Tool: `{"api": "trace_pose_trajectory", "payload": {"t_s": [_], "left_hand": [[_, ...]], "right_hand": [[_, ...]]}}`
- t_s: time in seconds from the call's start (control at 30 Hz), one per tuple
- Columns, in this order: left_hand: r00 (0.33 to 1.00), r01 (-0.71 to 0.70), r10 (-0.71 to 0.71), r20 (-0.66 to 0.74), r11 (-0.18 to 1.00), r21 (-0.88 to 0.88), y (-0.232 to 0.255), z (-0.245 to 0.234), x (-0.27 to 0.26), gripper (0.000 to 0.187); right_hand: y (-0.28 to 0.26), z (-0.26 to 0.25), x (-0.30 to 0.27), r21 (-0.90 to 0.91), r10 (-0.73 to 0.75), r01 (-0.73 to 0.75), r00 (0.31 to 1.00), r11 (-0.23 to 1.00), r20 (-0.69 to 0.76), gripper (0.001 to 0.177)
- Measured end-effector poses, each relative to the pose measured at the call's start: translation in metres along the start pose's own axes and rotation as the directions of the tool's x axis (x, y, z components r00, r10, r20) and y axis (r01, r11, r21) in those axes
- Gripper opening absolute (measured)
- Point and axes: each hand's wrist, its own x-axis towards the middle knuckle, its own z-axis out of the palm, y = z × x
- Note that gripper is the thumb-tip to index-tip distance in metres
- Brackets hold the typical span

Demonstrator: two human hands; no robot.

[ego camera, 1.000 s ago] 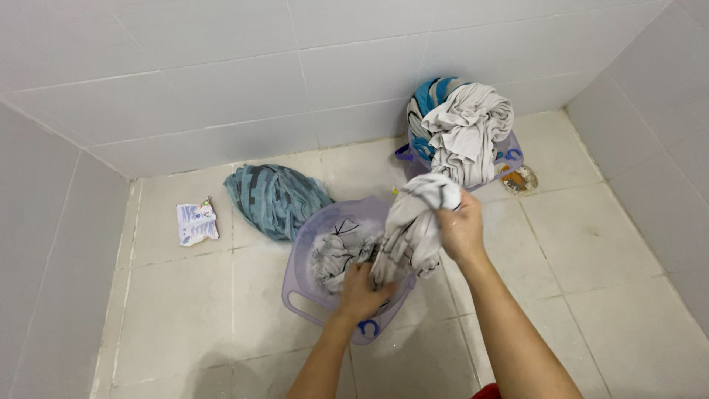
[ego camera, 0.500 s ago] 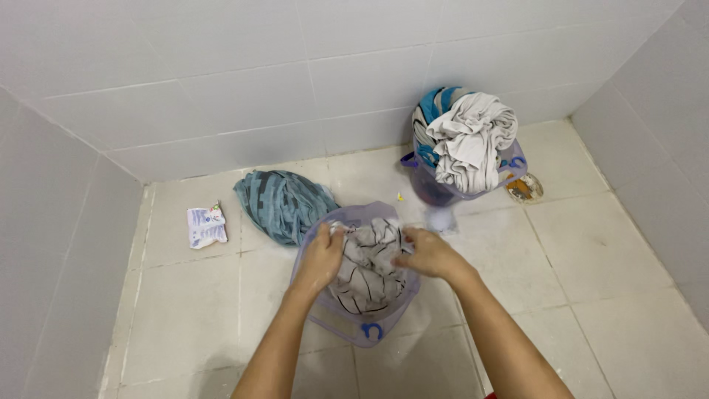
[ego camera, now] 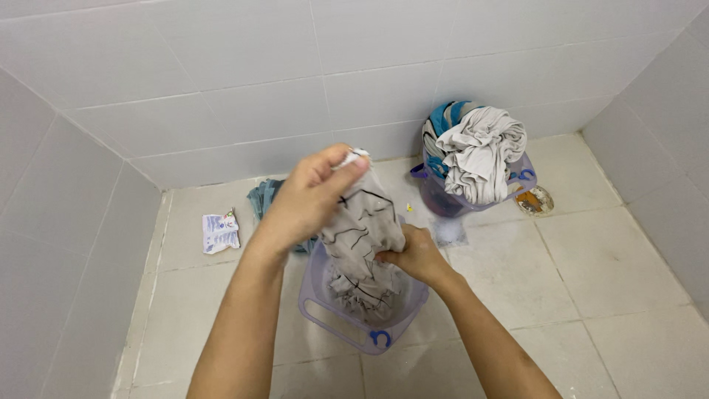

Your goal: The person washes a white cloth by hand in a bucket of soapy water, scrubbing the fabric against itself and wringing it out.

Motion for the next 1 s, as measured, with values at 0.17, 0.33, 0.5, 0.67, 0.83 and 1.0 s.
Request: {"api": "trace_pose_trajectory", "payload": {"t_s": [0.17, 0.33, 0.5, 0.67, 0.83, 1.0], "left_hand": [[0.936, 0.052, -0.142, -0.321, 0.960, -0.274, -0.033, -0.033, -0.005, 0.030], [0.893, 0.075, -0.317, -0.320, 0.806, -0.587, -0.140, -0.042, -0.022, 0.031], [0.664, 0.238, -0.710, -0.235, 0.499, -0.833, -0.235, 0.039, -0.023, 0.052], [0.747, 0.213, -0.664, -0.025, 0.276, -0.937, -0.311, 0.084, -0.031, 0.071], [0.954, 0.017, -0.300, 0.021, -0.016, -1.000, -0.407, 0.094, -0.037, 0.050], [0.859, -0.047, -0.446, -0.251, 0.420, -0.906, -0.391, 0.099, -0.035, 0.039]], "right_hand": [[0.005, -0.043, -0.005, -0.197, -0.185, 0.188, 0.982, 0.962, 0.034, 0.054], [0.006, -0.080, -0.007, 0.579, -0.248, 0.257, 0.964, 0.774, -0.096, 0.061], [-0.002, -0.045, -0.004, 0.819, -0.282, 0.431, 0.897, 0.379, -0.341, 0.040], [-0.015, 0.037, -0.023, 0.351, -0.518, 0.649, 0.755, 0.675, -0.402, 0.018], [-0.031, 0.056, -0.033, -0.075, -0.721, 0.753, 0.590, 0.654, -0.362, 0.041], [-0.031, 0.047, -0.019, -0.240, -0.793, 0.774, 0.486, 0.586, -0.366, 0.033]]}}
